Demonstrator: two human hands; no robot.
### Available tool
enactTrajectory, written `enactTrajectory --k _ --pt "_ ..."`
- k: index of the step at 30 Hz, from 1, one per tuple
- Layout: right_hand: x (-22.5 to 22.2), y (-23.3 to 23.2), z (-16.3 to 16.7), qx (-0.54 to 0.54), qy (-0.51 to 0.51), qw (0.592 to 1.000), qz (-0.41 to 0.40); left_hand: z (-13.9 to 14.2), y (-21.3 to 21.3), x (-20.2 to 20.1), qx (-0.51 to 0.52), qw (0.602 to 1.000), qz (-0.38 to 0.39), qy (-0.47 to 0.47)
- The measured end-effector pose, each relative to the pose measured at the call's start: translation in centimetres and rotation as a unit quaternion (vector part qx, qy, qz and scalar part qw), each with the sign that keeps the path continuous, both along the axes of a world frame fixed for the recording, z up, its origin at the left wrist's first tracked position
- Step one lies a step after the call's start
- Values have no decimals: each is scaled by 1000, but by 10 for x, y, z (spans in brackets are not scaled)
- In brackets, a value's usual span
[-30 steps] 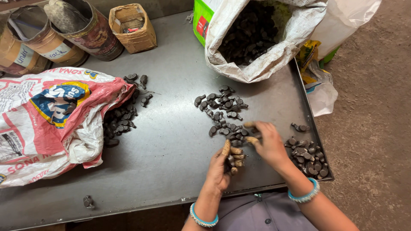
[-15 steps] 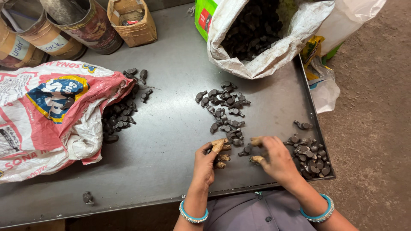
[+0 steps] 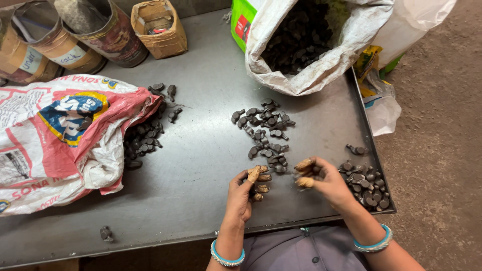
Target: The person sorts small dark metal castings on a metal table, picking items one at a time from a central pile, turning them over in their fingers, and placing them into separate piles by the table edge. They occasionally reach toward a sack of parts at the side of the table while continuing to sort.
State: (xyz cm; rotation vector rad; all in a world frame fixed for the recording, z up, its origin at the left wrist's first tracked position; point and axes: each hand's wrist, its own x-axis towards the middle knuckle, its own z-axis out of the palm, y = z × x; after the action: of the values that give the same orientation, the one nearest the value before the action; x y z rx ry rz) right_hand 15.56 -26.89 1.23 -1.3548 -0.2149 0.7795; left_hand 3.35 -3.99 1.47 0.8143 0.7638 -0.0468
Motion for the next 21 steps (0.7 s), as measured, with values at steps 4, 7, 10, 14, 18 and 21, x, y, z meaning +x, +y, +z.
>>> enactTrajectory --k 4,7,10,14,18,21 --pt "0 -14 -5 158 256 952 -58 3 -3 3 -12 1000 -14 -1" --pt "-1 -17 -6 171 313 932 -62 4 -4 6 -17 1000 -14 2" --pt "-2 -17 -4 177 309 933 -45 3 -5 4 -17 1000 -12 2" --pt "0 -15 -1 138 297 944 -38 1 -6 2 -21 999 -25 1" --pt "-5 -6 9 115 244 963 -14 -4 -21 3 -63 997 -38 3" --pt "-12 10 21 2 24 997 73 -7 -38 5 -153 988 -2 37"
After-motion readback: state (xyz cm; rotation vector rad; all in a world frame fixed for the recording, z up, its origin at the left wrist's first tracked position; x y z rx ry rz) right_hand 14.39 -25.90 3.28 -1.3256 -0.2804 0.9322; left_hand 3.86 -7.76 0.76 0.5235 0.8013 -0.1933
